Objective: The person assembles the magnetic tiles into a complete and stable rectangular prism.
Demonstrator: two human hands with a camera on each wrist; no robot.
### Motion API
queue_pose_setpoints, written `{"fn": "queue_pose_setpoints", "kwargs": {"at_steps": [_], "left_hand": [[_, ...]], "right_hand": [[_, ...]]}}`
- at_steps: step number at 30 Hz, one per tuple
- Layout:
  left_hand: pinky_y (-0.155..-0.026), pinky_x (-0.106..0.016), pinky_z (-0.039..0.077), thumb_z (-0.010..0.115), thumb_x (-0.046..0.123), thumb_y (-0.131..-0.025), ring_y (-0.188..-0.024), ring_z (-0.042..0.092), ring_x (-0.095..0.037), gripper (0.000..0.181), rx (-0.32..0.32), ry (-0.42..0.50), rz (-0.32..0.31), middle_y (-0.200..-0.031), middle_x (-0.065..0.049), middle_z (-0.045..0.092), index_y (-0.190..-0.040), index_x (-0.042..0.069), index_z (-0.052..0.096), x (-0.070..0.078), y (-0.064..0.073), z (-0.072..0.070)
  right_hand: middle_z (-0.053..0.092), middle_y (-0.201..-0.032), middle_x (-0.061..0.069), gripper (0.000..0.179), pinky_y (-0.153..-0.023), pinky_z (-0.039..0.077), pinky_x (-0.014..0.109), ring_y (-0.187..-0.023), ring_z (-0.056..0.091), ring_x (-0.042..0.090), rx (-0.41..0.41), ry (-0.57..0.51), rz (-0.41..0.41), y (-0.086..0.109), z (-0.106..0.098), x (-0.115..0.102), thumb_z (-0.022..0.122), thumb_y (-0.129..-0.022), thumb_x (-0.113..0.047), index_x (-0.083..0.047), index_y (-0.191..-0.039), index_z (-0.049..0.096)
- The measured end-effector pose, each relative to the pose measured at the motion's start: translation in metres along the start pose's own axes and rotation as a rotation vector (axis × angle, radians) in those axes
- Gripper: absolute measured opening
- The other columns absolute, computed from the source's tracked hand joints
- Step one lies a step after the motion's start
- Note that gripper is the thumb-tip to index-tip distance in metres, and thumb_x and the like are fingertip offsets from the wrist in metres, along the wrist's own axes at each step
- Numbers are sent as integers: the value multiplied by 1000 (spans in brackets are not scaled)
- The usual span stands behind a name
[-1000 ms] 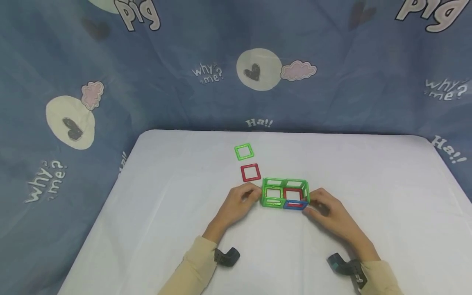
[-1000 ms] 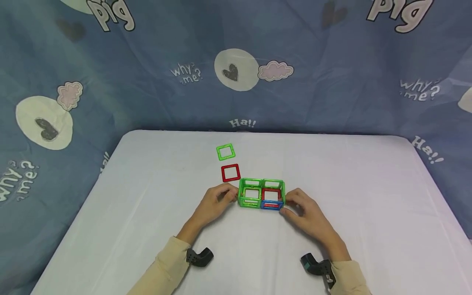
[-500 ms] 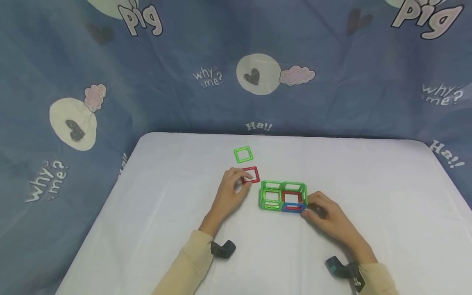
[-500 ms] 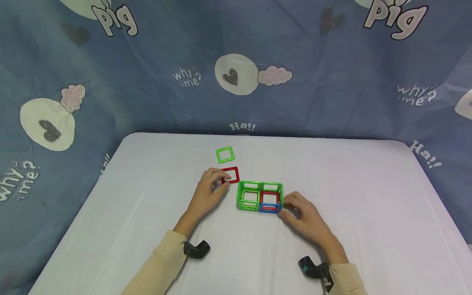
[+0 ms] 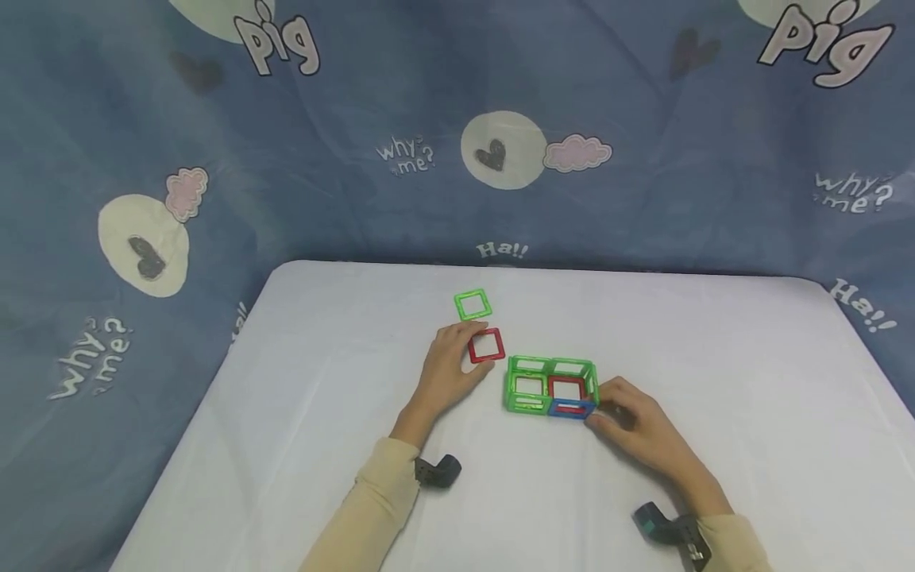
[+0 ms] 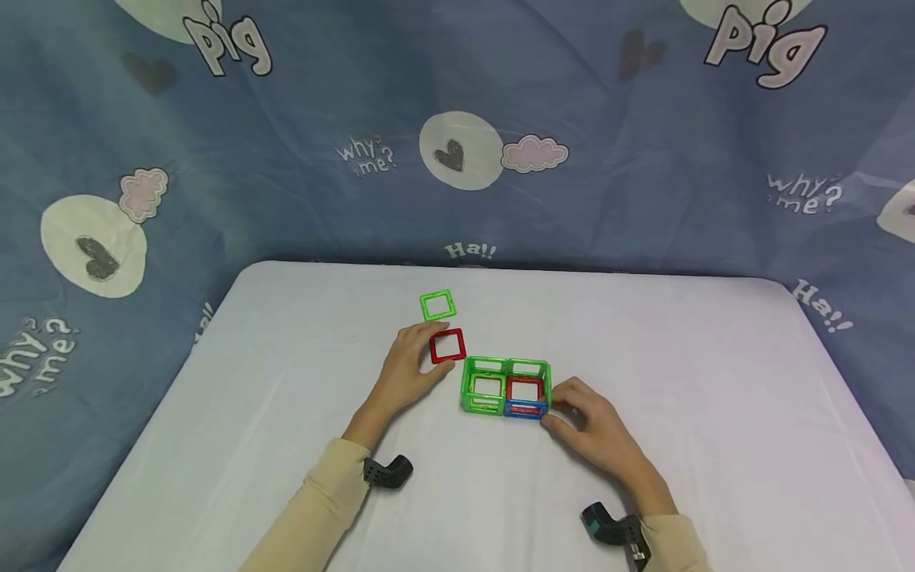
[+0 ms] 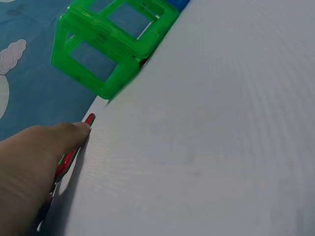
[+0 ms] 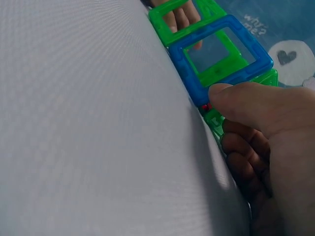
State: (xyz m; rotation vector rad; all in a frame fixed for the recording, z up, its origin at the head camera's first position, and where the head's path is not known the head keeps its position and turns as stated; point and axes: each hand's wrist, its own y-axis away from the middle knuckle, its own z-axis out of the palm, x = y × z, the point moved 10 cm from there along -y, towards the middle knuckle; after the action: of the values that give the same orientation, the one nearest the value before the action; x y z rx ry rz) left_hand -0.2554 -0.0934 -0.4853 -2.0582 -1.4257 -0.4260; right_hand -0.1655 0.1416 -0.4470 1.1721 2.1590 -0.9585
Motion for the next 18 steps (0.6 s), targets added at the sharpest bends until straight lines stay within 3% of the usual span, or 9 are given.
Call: {"fn": "queue_pose_setpoints", "kwargs": {"at_steps": [7,12,18], "left_hand": [[-105,-41,38,71,29,-84,-124,45,-22,45,14,-10,12,-131,0,55,-126,19,56,3,0,3],[-106,-42,36,69,31,-86,-124,44,-24,38,-6,-10,2,-130,-3,55,-121,17,60,3,2,7],[-105,-43,37,69,27,-86,-123,45,-25,35,18,7,11,-129,-4,56,-118,16,62,4,2,-2]], "right_hand": [[62,-103,-6,34,-94,39,7,-100,59,5,-25,11,73,11,8,38,76,-77,-7,-20,-106,66],[61,-104,-10,32,-94,41,9,-101,57,1,-40,-7,60,13,8,41,75,-80,-12,-23,-107,65],[60,-106,-14,30,-96,41,10,-105,56,0,-65,-24,95,10,11,41,74,-82,-21,-28,-109,63]]}}
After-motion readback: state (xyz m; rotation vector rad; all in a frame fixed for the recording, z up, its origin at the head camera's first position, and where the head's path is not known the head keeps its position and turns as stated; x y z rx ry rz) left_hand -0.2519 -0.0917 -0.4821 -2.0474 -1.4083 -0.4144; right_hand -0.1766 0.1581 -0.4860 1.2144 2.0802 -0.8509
